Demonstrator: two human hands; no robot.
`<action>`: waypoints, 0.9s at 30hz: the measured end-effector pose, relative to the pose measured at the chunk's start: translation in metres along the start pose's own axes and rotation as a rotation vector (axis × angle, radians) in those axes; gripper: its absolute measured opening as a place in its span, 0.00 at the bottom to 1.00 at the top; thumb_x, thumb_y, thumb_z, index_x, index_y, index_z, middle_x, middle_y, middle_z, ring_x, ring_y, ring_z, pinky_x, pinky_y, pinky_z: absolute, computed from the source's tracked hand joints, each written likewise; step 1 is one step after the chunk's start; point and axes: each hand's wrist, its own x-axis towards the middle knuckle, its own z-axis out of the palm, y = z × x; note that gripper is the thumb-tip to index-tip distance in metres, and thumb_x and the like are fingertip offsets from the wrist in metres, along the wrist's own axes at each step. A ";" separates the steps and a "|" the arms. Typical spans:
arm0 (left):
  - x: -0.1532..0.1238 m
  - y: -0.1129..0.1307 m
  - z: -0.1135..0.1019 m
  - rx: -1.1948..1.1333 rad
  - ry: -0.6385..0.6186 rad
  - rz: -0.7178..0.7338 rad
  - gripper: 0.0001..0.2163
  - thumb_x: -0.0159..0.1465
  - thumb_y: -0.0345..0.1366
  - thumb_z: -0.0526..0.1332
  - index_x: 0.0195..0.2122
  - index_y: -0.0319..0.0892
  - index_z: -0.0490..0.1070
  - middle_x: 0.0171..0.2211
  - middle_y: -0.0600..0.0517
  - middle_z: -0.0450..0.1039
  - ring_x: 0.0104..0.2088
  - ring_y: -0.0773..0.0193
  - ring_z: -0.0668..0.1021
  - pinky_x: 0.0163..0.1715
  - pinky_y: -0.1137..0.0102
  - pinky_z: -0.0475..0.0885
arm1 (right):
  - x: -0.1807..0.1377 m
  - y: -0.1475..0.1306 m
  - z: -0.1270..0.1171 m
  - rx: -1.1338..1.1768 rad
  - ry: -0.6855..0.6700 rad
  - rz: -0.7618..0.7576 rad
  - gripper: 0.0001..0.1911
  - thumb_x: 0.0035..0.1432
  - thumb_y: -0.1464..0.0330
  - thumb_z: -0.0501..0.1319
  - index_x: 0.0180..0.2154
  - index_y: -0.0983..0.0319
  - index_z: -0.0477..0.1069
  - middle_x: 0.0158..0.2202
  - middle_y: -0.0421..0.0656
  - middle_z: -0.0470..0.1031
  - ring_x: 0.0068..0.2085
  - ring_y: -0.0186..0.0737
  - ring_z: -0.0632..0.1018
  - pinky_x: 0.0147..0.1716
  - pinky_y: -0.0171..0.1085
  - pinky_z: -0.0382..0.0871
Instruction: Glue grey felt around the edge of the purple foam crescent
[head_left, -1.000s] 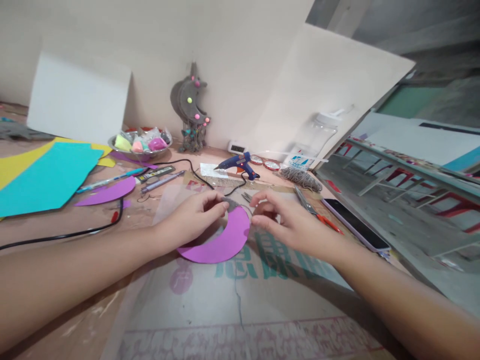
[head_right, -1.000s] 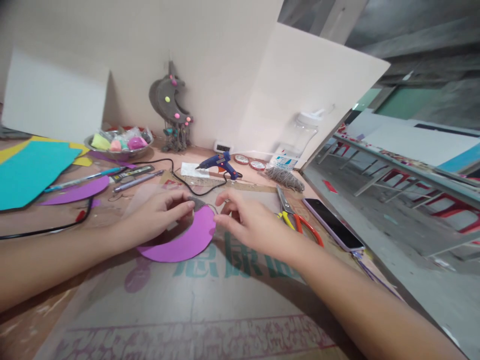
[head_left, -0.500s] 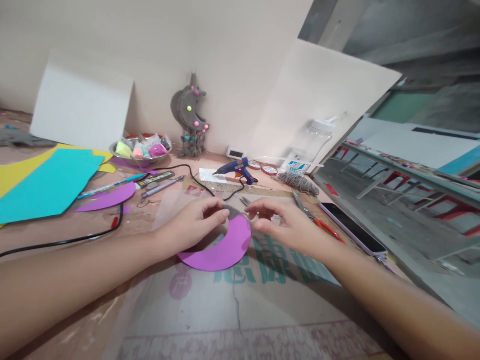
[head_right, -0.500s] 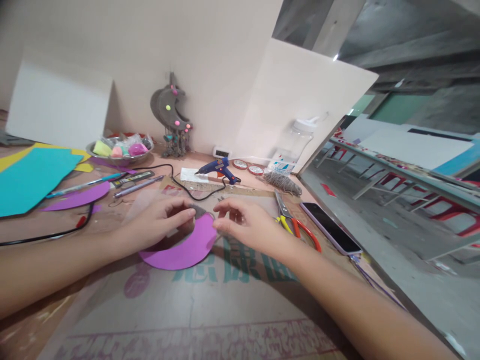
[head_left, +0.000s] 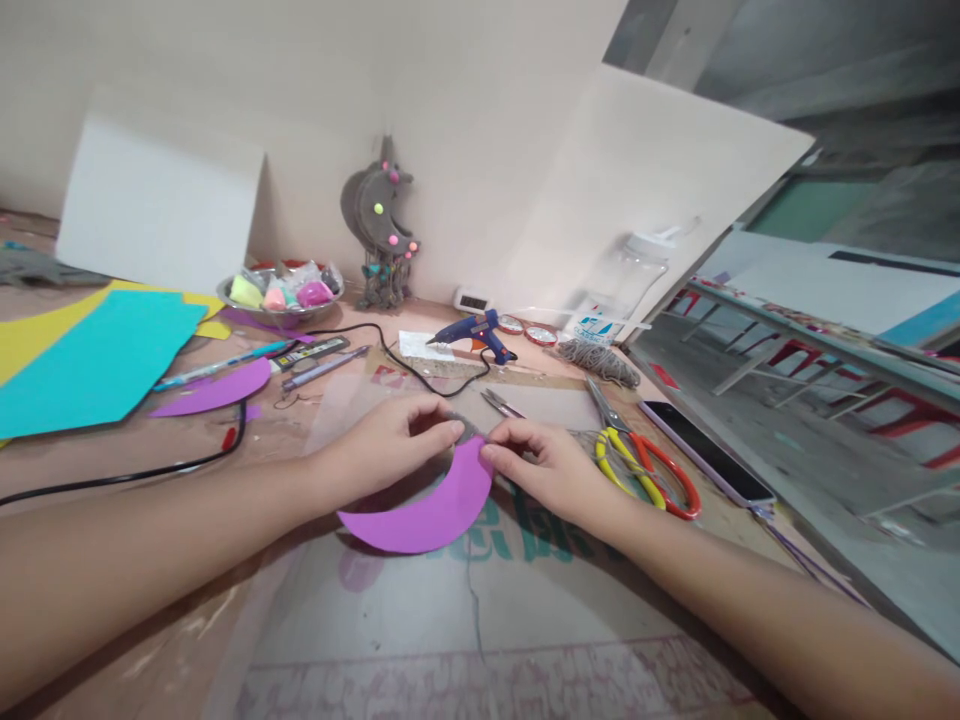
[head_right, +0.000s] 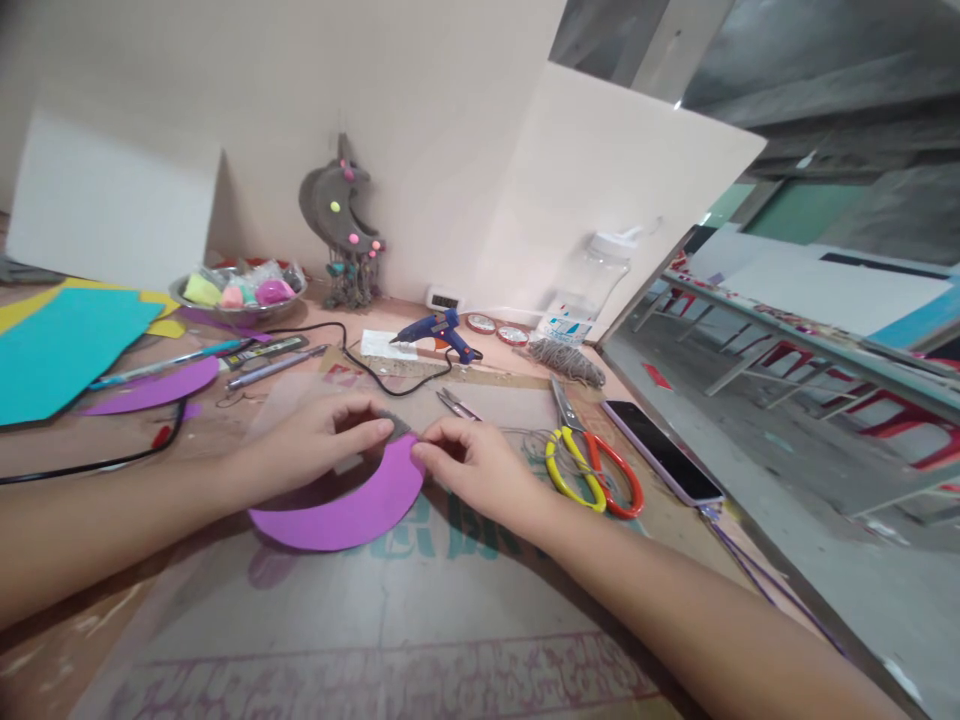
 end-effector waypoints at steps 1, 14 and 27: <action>0.000 -0.001 0.000 0.005 -0.004 0.005 0.10 0.61 0.40 0.55 0.28 0.40 0.67 0.24 0.56 0.66 0.26 0.68 0.69 0.25 0.74 0.62 | 0.000 0.000 0.001 0.021 0.002 0.009 0.11 0.57 0.63 0.56 0.27 0.62 0.69 0.24 0.39 0.71 0.27 0.33 0.70 0.29 0.33 0.64; -0.001 -0.004 0.001 0.121 0.009 0.033 0.08 0.59 0.38 0.57 0.33 0.41 0.73 0.28 0.54 0.74 0.28 0.65 0.73 0.29 0.72 0.66 | -0.001 0.000 0.006 -0.007 -0.020 -0.019 0.11 0.57 0.63 0.57 0.27 0.63 0.71 0.25 0.40 0.72 0.26 0.32 0.70 0.27 0.32 0.64; 0.003 -0.009 0.004 -0.370 0.176 -0.063 0.12 0.64 0.43 0.51 0.32 0.41 0.66 0.23 0.56 0.65 0.25 0.69 0.69 0.25 0.75 0.63 | 0.000 0.002 0.006 0.039 -0.016 -0.025 0.11 0.56 0.63 0.57 0.27 0.63 0.70 0.25 0.39 0.71 0.27 0.31 0.69 0.28 0.31 0.64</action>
